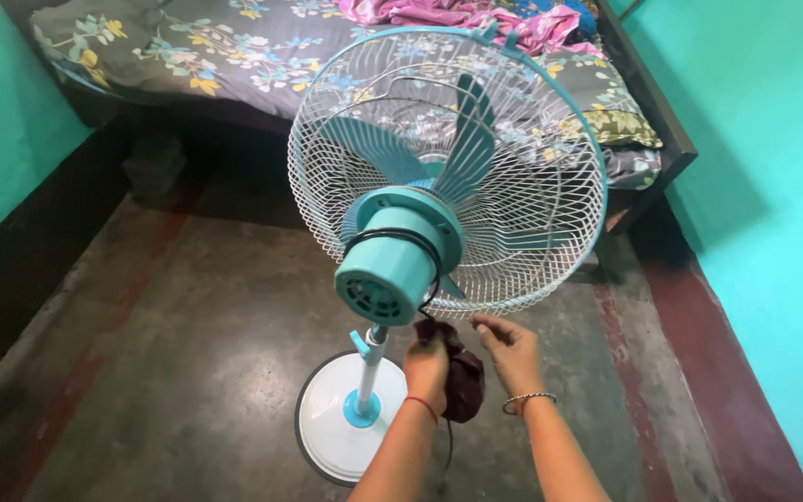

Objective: The person wipes the front grill and motor housing of a standing fan using a dark cloth. They rotate the fan head to reach different areas and continue wiping the base and stand.

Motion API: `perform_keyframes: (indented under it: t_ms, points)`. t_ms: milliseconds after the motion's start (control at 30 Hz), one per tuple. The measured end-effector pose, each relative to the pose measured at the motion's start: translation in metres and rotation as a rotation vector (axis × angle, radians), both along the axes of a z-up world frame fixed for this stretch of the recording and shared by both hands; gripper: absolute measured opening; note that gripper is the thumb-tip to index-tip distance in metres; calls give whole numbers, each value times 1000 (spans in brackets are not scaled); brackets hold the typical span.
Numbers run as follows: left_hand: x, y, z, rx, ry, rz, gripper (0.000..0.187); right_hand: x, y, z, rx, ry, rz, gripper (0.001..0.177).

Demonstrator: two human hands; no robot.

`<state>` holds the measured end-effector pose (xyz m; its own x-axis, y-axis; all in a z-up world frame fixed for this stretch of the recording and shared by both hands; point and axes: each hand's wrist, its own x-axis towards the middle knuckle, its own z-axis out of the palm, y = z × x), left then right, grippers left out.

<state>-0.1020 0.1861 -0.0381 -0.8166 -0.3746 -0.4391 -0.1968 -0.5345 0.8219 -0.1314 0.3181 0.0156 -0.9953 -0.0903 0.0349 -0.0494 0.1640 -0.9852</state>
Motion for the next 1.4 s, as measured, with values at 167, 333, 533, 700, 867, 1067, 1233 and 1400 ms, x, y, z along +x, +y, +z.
perform_keyframes:
  t_ms: [167,333,533,700,867,1067,1233,1400]
  points:
    - [23,18,70,-585,-180,-90,36,7,8,23,-55,-165,69,29]
    - [43,24,118,-709,-73,-19,38,-2,-10,38,-52,-279,144,33]
    - [66,22,143,-796,82,-2,43,-8,-23,54,-365,-549,131,26]
    - [80,16,147,-911,239,23,44,-4,-28,84,-512,-813,358,34]
    - [99,4,174,-946,210,-117,29,-34,-33,78,-585,-828,357,22]
    - [127,-21,204,-737,290,-64,25,-36,-54,99,-761,-898,156,20]
    - [126,-34,209,-802,337,38,25,-10,-44,106,-619,-706,178,16]
    - [132,-44,206,-828,254,-14,27,-27,-38,119,-709,-714,63,14]
